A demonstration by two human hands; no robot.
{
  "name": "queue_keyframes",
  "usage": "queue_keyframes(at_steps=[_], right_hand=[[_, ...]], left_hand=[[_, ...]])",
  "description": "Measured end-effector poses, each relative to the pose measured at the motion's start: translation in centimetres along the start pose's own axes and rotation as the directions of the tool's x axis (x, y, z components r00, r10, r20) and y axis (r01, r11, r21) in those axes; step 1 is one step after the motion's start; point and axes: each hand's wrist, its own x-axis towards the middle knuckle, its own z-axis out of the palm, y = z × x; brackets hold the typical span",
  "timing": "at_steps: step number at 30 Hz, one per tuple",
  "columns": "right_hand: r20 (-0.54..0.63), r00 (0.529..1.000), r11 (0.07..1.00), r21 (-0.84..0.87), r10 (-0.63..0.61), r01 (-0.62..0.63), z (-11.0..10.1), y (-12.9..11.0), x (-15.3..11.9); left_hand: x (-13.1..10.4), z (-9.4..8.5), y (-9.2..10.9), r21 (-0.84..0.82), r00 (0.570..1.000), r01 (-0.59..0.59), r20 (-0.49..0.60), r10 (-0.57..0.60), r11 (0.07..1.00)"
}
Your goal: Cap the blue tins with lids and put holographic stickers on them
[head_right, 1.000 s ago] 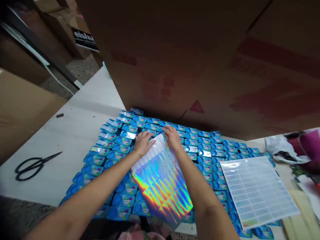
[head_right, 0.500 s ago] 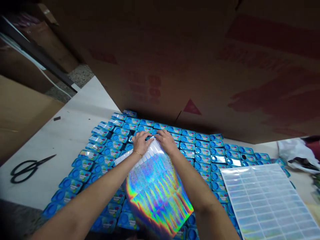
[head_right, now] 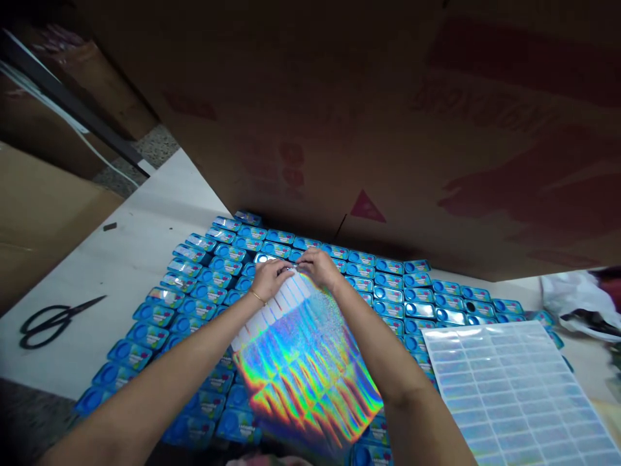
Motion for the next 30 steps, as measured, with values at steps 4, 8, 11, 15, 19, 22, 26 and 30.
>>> queue_keyframes(at_steps=[4, 8, 11, 15, 19, 22, 26, 30], right_hand=[[0.090, 0.980, 0.920, -0.340, -0.176, 0.196, -0.8, -0.6, -1.6], [0.150, 0.947, 0.809, -0.494, -0.283, 0.319, -0.9, -0.8, -3.3], [0.088, 0.968, 0.833, -0.494, -0.236, 0.248, -0.7, -1.1, -3.8], [-0.011, 0.989, 0.920, -0.370, -0.144, 0.130, -1.8, -3.7, -4.3], [-0.081, 0.996, 0.973, -0.229, -0.023, 0.004, -5.0, -8.9, -4.4], [-0.033, 0.999, 0.978, -0.206, 0.010, -0.017, -6.4, -12.4, -3.5], [0.080, 0.997, 0.974, -0.224, -0.001, 0.019, -4.5, -15.3, -1.0], [0.157, 0.987, 0.995, -0.083, -0.037, 0.051, 0.1, -17.2, 1.2]], left_hand=[[0.4, -0.1, 0.0, -0.176, 0.997, 0.080, 0.037, -0.074, 0.981], [0.5, -0.5, 0.1, -0.409, 0.985, 0.170, 0.087, -0.147, 0.897], [0.3, -0.8, 0.2, -0.477, 0.984, 0.177, 0.099, -0.148, 0.861], [0.2, -0.3, -0.2, -0.363, 0.992, 0.127, 0.062, -0.112, 0.923], [-0.3, -0.1, -0.7, -0.128, 0.999, 0.042, -0.009, -0.043, 0.991], [-1.5, -2.2, -0.2, -0.167, 0.994, 0.011, -0.109, -0.030, 0.986], [-4.5, -7.5, 0.9, -0.428, 0.994, -0.089, -0.091, 0.055, 0.899], [-7.5, -11.6, 0.2, -0.520, 0.999, 0.013, -0.022, -0.028, 0.854]])
